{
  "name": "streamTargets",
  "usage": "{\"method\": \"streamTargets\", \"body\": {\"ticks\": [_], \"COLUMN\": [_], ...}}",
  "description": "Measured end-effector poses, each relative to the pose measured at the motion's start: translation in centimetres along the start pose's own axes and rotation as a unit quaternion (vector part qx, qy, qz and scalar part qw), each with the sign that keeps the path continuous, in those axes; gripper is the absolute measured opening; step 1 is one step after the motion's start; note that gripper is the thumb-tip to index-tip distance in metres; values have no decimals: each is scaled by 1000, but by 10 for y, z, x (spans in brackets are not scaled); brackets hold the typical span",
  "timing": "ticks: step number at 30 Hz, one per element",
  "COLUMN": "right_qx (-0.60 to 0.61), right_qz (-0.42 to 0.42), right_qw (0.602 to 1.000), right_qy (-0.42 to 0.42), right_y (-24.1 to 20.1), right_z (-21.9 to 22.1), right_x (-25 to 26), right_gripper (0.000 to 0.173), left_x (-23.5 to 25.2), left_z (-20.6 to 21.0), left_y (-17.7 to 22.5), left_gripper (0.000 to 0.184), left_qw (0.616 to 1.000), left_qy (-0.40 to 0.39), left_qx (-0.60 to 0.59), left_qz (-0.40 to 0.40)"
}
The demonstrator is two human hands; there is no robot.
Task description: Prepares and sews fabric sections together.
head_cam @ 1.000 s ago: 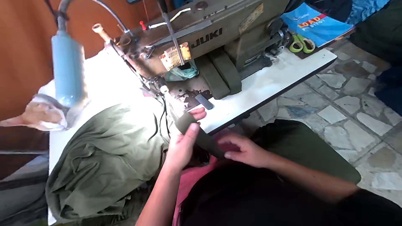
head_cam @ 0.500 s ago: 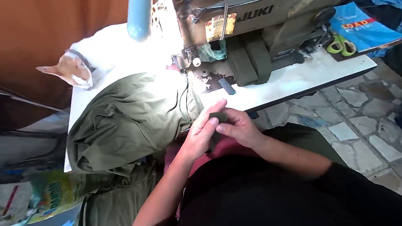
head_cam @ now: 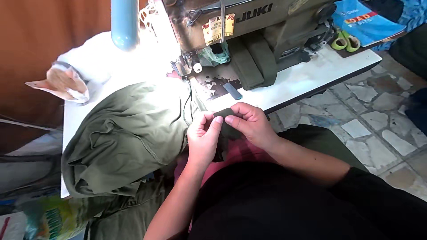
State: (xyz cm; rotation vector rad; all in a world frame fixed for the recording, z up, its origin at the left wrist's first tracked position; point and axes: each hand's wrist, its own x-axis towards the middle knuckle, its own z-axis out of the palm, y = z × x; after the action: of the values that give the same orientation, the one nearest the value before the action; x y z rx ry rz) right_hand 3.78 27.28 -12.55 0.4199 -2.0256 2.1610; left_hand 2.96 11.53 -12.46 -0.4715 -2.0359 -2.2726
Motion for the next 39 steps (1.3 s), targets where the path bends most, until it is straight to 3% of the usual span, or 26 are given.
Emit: {"method": "streamTargets", "body": {"ticks": [6,10,14,20,24,27,31,34,36,39], "right_qx": [-20,-95,-186,-208,-189,-187,-136,-84,-62,-51], "right_qz": [1,-59,-101,-124,-157,-170,-209,-230,-238,-258], "right_qw": [999,992,975,967,967,965,968,968,967,963], "right_qy": [31,58,71,75,71,65,8,-48,-63,-67], "right_y": [0,4,5,6,10,11,7,-3,-10,-13], "right_z": [0,2,2,3,5,4,-1,-2,-2,-2], "right_x": [2,4,3,2,3,4,6,6,6,11], "right_gripper": [5,4,12,15,15,15,13,12,14,14], "left_x": [0,3,5,4,-2,-10,-9,-3,-1,-1], "left_z": [1,3,7,9,7,-2,-21,-34,-34,-34], "left_y": [-3,-7,-11,-10,-6,-2,7,15,21,26], "left_gripper": [10,2,11,11,21,27,19,24,21,12], "left_qw": [999,980,957,952,951,960,990,990,984,979], "left_qy": [22,43,39,49,23,-12,-42,-127,-171,-174], "left_qx": [32,163,231,247,263,238,116,58,45,73], "left_qz": [12,109,170,173,164,144,75,21,30,73]}}
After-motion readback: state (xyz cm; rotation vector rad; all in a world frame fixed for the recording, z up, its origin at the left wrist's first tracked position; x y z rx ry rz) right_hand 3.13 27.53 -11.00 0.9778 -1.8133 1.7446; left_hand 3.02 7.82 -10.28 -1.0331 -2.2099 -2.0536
